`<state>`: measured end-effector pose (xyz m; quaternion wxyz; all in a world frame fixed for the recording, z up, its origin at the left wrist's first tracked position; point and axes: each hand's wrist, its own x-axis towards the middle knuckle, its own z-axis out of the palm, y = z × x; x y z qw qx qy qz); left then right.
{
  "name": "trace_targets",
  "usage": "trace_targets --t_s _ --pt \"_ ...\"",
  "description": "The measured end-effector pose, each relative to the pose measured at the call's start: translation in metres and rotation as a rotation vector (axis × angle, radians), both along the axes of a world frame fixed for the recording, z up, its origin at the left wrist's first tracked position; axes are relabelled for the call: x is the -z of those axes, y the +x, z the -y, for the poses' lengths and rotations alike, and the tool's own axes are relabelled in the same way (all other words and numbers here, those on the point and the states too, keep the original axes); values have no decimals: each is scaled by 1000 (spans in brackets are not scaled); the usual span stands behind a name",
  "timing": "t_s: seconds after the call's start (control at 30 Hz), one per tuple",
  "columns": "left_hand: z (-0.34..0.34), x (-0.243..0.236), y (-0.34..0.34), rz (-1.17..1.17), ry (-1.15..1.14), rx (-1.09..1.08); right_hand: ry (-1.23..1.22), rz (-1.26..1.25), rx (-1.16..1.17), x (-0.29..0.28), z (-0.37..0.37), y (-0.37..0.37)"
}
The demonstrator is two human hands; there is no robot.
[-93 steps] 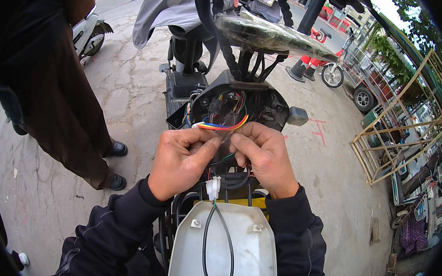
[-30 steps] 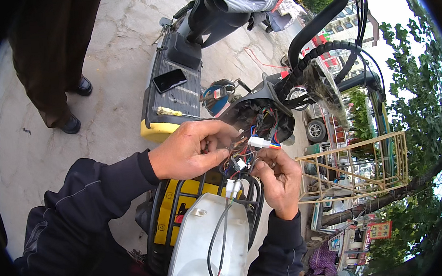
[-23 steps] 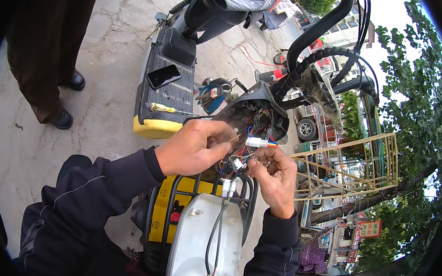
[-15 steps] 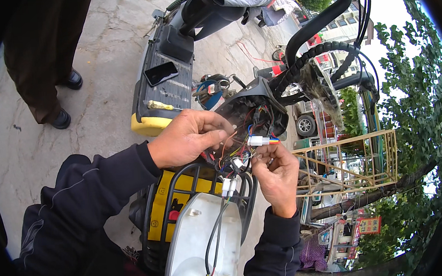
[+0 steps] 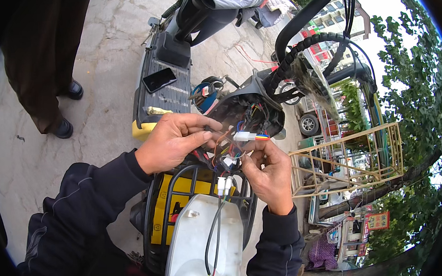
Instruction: The person works on the exposed wiring inside the handlebar housing of an electric scooter. They use pliers to strip wire ends and connect or disconnect white multi-pin connectors, repeatedly checking the connections while another person stands nearby.
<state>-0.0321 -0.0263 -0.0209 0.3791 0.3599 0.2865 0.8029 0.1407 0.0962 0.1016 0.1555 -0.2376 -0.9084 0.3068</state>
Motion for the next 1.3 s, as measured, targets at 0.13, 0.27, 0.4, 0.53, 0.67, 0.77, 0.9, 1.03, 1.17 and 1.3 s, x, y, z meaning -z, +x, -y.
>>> trace_targets --t_s 0.13,0.27,0.4,0.53,0.67,0.77,0.9,1.03,1.17,1.3 --pt "6 0 4 -15 37 -25 -9 4 -8 -1 -1 1" --pt "11 1 6 -51 19 -64 -37 -7 -3 0 0 0" --pt "13 1 6 -38 9 -78 -88 -56 -12 -1 4 -1" --pt "15 3 5 -61 5 -103 -244 -116 -18 -2 5 -3" --pt "13 5 5 -46 -12 -95 -326 -114 3 -2 1 -2" --pt "13 7 4 -17 -18 -76 -421 -128 7 -3 -1 -2" --pt "11 7 1 28 -26 -34 -499 -153 42 -2 -1 -2" --pt "11 5 1 38 -28 -4 -527 -166 77 -3 0 -2" --pt "10 1 2 11 -35 16 -538 -125 -24 -7 1 0" --pt "8 -2 2 8 -38 23 -501 -101 -32 -6 4 0"
